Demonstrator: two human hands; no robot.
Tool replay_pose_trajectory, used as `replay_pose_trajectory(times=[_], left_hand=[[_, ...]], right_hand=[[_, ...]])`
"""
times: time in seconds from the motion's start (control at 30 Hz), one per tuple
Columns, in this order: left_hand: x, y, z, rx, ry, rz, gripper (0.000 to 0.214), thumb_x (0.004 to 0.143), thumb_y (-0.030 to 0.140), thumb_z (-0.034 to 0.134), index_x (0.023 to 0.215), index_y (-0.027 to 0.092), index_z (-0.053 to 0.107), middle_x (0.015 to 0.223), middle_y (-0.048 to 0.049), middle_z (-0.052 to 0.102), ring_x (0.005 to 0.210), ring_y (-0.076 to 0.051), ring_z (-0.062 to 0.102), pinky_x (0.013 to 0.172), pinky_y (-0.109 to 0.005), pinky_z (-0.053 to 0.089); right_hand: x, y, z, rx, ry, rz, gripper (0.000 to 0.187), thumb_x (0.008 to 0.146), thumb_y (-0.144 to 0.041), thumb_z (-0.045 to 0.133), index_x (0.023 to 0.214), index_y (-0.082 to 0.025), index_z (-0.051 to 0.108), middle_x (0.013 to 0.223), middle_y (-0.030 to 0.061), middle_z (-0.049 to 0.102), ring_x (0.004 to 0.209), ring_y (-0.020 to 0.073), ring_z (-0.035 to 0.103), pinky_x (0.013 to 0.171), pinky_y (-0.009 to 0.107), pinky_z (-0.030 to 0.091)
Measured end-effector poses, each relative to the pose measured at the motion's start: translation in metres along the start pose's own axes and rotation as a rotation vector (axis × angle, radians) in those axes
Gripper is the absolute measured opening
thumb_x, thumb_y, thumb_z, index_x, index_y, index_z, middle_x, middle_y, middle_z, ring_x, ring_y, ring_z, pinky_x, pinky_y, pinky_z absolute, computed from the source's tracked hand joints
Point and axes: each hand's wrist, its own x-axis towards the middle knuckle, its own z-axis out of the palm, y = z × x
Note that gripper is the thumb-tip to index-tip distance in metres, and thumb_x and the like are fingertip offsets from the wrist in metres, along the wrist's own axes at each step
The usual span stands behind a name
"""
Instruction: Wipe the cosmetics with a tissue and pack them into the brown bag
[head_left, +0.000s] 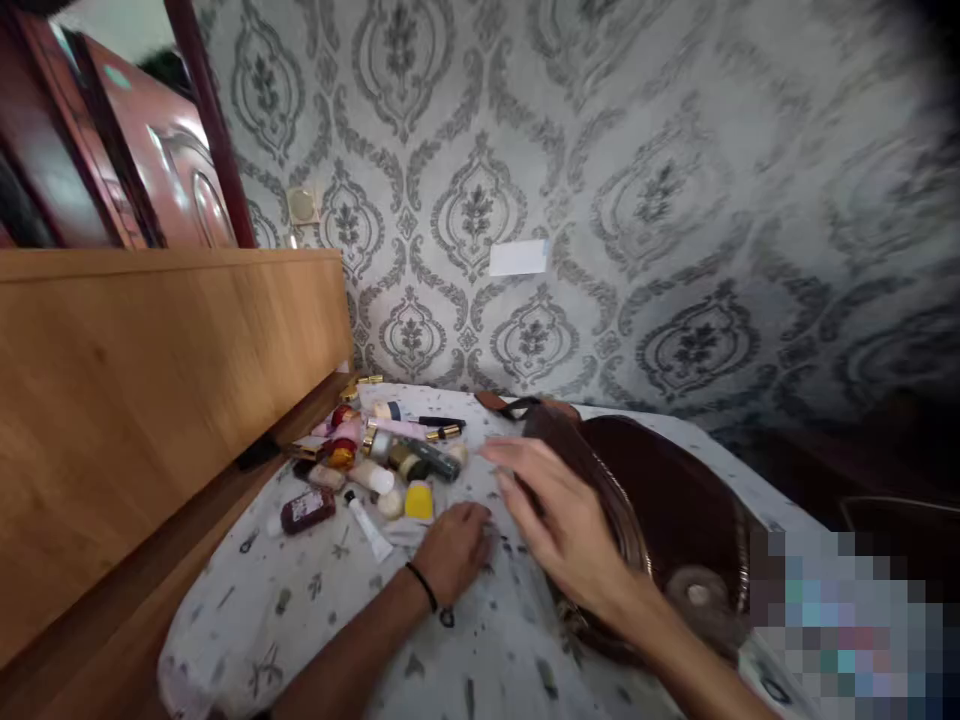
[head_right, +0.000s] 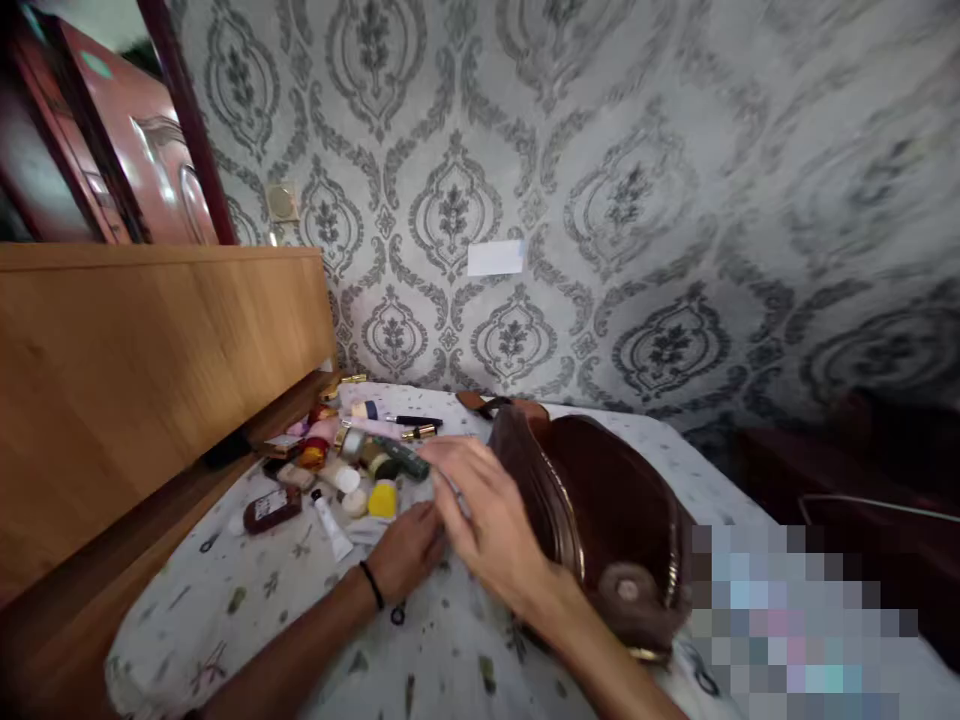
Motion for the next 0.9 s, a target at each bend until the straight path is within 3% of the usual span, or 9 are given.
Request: replay_pose_trajectory(times=[0.17,0.3,0.4,0.5,0.6,0.77,0.9], left_hand=[[0.004,-0.013,-0.046,0.046,0.159,-0.042,0.021,0.09,0.014,0.043,0.102,0.018,0.059,0.102,-0.0089,0.066,0.101,-0.023,0.06,0.091,-0.038,0.049],[0.009,-0.054,-0.092,0.254,0.255,-0.11,0.022,0.091,0.015,0.041,0.097,0.02,0.061,0.099,-0.007,0.065,0.101,-0.022,0.058,0.092,-0.037,0.048],[0.017,-0.094,-0.113,0.372,0.254,-0.24,0.026,0.088,0.016,0.046,0.11,0.018,0.06,0.118,-0.0128,0.061,0.116,-0.028,0.053,0.103,-0.047,0.041],[0.027,-0.127,-0.116,0.38,0.188,-0.304,0.036,0.085,0.022,0.055,0.12,0.015,0.056,0.128,-0.0161,0.058,0.124,-0.031,0.051,0.107,-0.046,0.039],[0.038,-0.146,-0.11,0.377,0.102,-0.326,0.045,0.084,0.027,0.058,0.127,0.016,0.052,0.135,-0.0145,0.056,0.13,-0.028,0.049,0.11,-0.04,0.038],[0.054,-0.159,-0.103,0.382,0.009,-0.329,0.05,0.087,0.034,0.055,0.132,0.012,0.05,0.144,-0.0187,0.047,0.135,-0.029,0.044,0.111,-0.04,0.036],[0.069,-0.164,-0.104,0.369,-0.06,-0.298,0.044,0.088,0.035,0.054,0.126,0.014,0.055,0.139,-0.0176,0.052,0.129,-0.029,0.05,0.107,-0.04,0.04]], right_hand=[[0.0,0.079,0.084,-0.117,-0.034,0.507,0.033,0.09,-0.021,0.04,0.112,-0.016,0.063,0.106,0.0103,0.071,0.096,0.0219,0.066,0.087,0.036,0.052],[-0.011,0.105,0.122,-0.209,-0.023,0.629,0.034,0.088,-0.02,0.04,0.113,-0.009,0.062,0.109,0.0173,0.069,0.102,0.0264,0.064,0.091,0.039,0.05],[-0.023,0.102,0.138,-0.268,-0.019,0.676,0.032,0.087,-0.02,0.046,0.114,-0.013,0.062,0.116,0.0162,0.066,0.109,0.0263,0.062,0.096,0.038,0.046],[-0.033,0.097,0.15,-0.308,-0.014,0.695,0.037,0.086,-0.02,0.049,0.121,-0.016,0.058,0.126,0.0149,0.061,0.116,0.0265,0.058,0.1,0.04,0.043],[-0.039,0.097,0.159,-0.35,-0.023,0.688,0.043,0.087,-0.018,0.048,0.13,-0.014,0.052,0.128,0.0157,0.06,0.119,0.0276,0.056,0.104,0.042,0.039],[-0.042,0.103,0.163,-0.35,-0.016,0.662,0.042,0.087,-0.018,0.046,0.128,-0.012,0.052,0.125,0.0149,0.062,0.117,0.0281,0.056,0.104,0.042,0.039],[-0.044,0.106,0.163,-0.342,0.007,0.663,0.041,0.086,-0.016,0.046,0.126,-0.013,0.053,0.123,0.0141,0.063,0.116,0.0265,0.057,0.103,0.039,0.04]])
